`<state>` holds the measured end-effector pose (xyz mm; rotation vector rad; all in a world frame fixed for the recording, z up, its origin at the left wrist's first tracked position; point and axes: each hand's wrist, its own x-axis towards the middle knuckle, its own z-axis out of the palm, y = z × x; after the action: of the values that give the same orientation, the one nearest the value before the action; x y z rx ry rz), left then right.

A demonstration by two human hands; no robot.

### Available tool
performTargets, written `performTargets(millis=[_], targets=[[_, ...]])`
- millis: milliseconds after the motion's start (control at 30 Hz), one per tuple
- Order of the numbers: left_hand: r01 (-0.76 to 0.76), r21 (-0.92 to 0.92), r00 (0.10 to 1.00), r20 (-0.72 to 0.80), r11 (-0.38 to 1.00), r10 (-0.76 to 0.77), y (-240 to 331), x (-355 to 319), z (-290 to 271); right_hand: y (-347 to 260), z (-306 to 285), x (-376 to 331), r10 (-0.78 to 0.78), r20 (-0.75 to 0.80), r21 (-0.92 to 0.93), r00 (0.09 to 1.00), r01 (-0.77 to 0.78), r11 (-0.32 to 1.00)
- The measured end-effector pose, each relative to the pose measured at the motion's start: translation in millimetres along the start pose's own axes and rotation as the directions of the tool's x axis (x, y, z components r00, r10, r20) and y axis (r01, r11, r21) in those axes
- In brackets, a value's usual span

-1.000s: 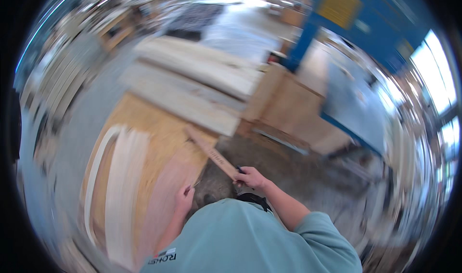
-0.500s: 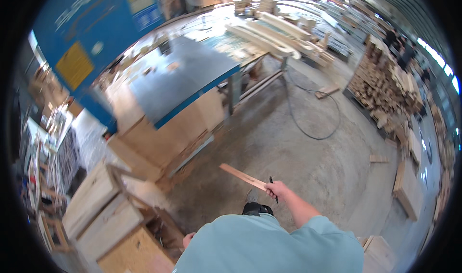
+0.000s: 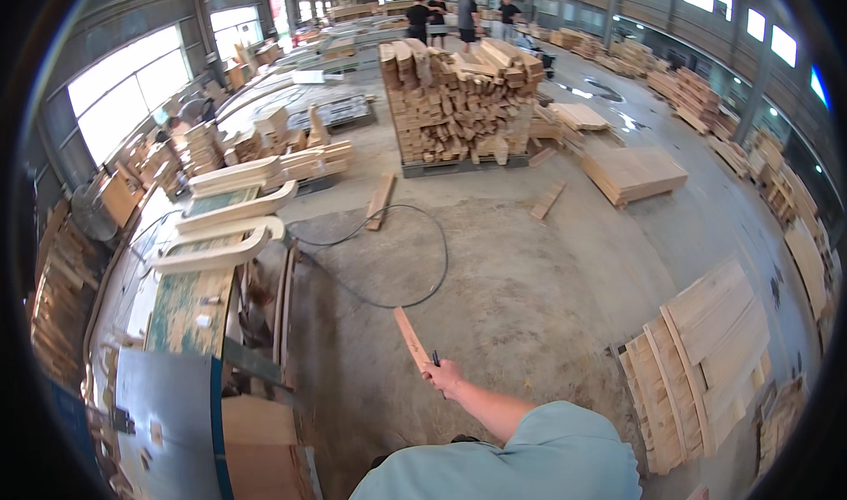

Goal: The person marks lines on curved and straight wood panels using a pen and a straightedge, then moves one panel toward a band saw.

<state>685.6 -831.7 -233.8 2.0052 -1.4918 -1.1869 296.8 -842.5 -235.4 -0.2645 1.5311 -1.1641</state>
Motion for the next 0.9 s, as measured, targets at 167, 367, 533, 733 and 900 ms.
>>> performTargets(millis=[167, 367, 533, 733, 900], targets=[[-0.108, 0.005, 0.989, 0.103, 0.994, 0.107, 57.4, 122.5, -2.3, -47.6, 49.1, 70.8, -0.046, -0.021, 0.129, 0.999, 0.049, 0.990], [-0.149, 0.011, 0.976, 0.163, 0.989, 0.146, 114.6, 260.5, -34.7, -151.1, 117.7, 167.2, -0.320, -0.165, 0.023, 0.933, 0.328, 0.945], [-0.196, 0.025, 0.963, 0.194, 0.980, 0.188, 185.6, 363.7, -41.7, -235.4, 178.0, 241.3, -0.540, -0.109, -0.163, 0.834, 0.521, 0.838], [-0.051, 0.089, 0.996, 0.084, 0.995, 0.044, 199.6, 468.2, -63.5, -348.7, 318.3, 329.9, -0.546, 0.217, -0.268, 0.810, 0.587, 0.764], [0.263, 0.036, 0.964, -0.057, 0.964, -0.260, 128.6, 463.7, -74.6, -421.5, 404.6, 463.1, -0.515, 0.331, -0.153, 0.791, 0.583, 0.798]])
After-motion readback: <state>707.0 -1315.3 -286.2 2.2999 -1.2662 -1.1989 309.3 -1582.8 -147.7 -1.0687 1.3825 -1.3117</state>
